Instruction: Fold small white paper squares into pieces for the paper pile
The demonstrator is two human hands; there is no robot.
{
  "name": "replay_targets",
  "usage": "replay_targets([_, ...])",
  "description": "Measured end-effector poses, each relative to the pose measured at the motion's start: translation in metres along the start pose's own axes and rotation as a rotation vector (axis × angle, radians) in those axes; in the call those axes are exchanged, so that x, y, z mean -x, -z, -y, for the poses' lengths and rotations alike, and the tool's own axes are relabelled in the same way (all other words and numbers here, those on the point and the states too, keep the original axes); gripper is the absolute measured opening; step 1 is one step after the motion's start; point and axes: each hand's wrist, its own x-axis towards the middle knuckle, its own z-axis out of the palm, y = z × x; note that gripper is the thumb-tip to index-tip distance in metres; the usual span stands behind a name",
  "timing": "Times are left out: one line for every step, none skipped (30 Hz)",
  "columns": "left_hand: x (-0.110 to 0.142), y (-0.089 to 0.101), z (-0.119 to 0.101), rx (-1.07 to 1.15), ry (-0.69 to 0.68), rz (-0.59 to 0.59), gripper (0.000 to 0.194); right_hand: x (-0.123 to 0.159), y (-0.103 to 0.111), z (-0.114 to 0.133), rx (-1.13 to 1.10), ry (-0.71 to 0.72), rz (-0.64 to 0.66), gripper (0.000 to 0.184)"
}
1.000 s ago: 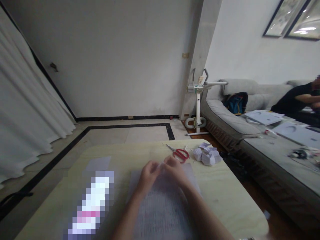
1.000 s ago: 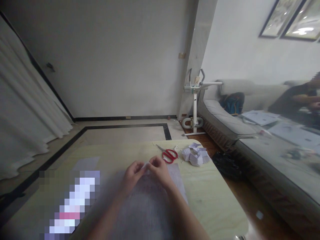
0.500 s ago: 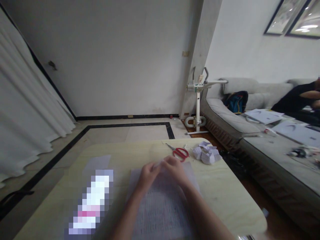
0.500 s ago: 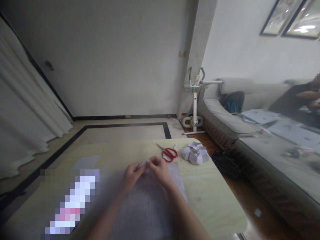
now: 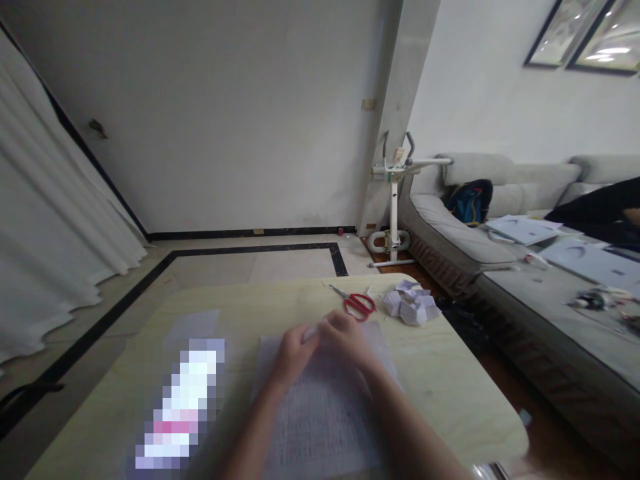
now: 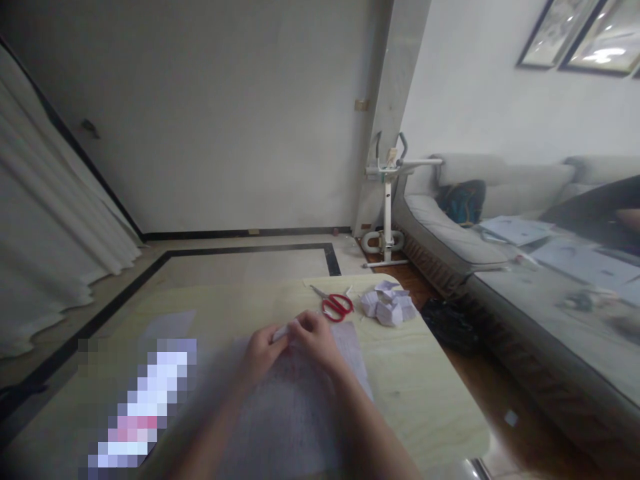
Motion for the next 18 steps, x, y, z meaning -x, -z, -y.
replay_targets([-0.0002, -0.0004, 0.0019, -0.015, -0.010, -0.011, 0.033, 0.0001, -0.0002, -0.0001, 0.016, 0.008, -0.005, 0.018])
replay_targets([-0.0003, -0.0007, 0.0035, -0.030, -0.017, -0.024, 0.033, 0.0002, -0.0005, -0.0003, 0.033, 0.018, -0.011, 0.018])
replay_targets([-0.0005, -0.0009, 0.0045, -0.042, -0.020, -0.039, 0.033, 0.0003, -0.0008, -0.0005, 0.052, 0.025, -0.020, 0.017])
replay_targets([-0.0006, -0.0008, 0.0050, -0.048, -0.022, -0.046, 0.033, 0.0003, -0.0012, -0.0005, 0.069, 0.030, -0.028, 0.016])
replay_targets([-0.0007, -0.0006, 0.0047, -0.044, -0.021, -0.043, 0.033, 0.0003, -0.0016, -0.0005, 0.079, 0.032, -0.040, 0.016])
replay_targets([-0.0007, -0.0002, 0.0038, -0.030, -0.015, -0.031, 0.033, 0.0002, -0.0019, -0.0002, 0.079, 0.030, -0.051, 0.015])
replay_targets([-0.0007, 0.0003, 0.0024, -0.006, -0.007, -0.017, 0.033, 0.0000, -0.0021, 0.0002, 0.068, 0.028, -0.056, 0.015])
replay_targets([-0.0007, 0.0009, 0.0007, 0.023, 0.001, -0.002, 0.033, -0.0004, -0.0021, 0.0006, 0.049, 0.025, -0.055, 0.015])
replay_targets([-0.0006, 0.0014, -0.0010, 0.052, 0.009, 0.006, 0.032, -0.0008, -0.0018, 0.0011, 0.027, 0.024, -0.052, 0.015])
replay_targets([-0.0003, 0.0018, -0.0024, 0.076, 0.017, 0.011, 0.032, -0.0012, -0.0015, 0.0015, 0.007, 0.024, -0.047, 0.016])
replay_targets([-0.0001, 0.0020, -0.0035, 0.094, 0.022, 0.012, 0.031, -0.0016, -0.0010, 0.0017, -0.007, 0.025, -0.042, 0.017])
replay_targets([0.0002, 0.0019, -0.0040, 0.106, 0.024, 0.011, 0.031, -0.0019, -0.0005, 0.0018, -0.017, 0.026, -0.040, 0.017])
replay_targets([0.0005, 0.0016, -0.0040, 0.109, 0.022, 0.011, 0.030, -0.0021, -0.0001, 0.0017, -0.025, 0.026, -0.042, 0.017])
replay_targets([0.0007, 0.0010, -0.0036, 0.106, 0.020, 0.010, 0.030, -0.0022, 0.0003, 0.0014, -0.030, 0.027, -0.044, 0.016])
replay_targets([0.0008, 0.0003, -0.0030, 0.099, 0.018, 0.004, 0.030, -0.0022, 0.0005, 0.0011, -0.030, 0.030, -0.045, 0.016])
replay_targets([0.0009, -0.0006, -0.0024, 0.090, 0.017, -0.008, 0.030, -0.0021, 0.0006, 0.0007, -0.025, 0.034, -0.048, 0.015])
replay_targets([0.0010, -0.0015, -0.0019, 0.079, 0.017, -0.021, 0.031, -0.0020, 0.0006, 0.0004, -0.017, 0.037, -0.054, 0.014])
replay_targets([0.0010, -0.0024, -0.0019, 0.069, 0.018, -0.032, 0.031, -0.0020, 0.0005, 0.0001, -0.006, 0.039, -0.059, 0.014])
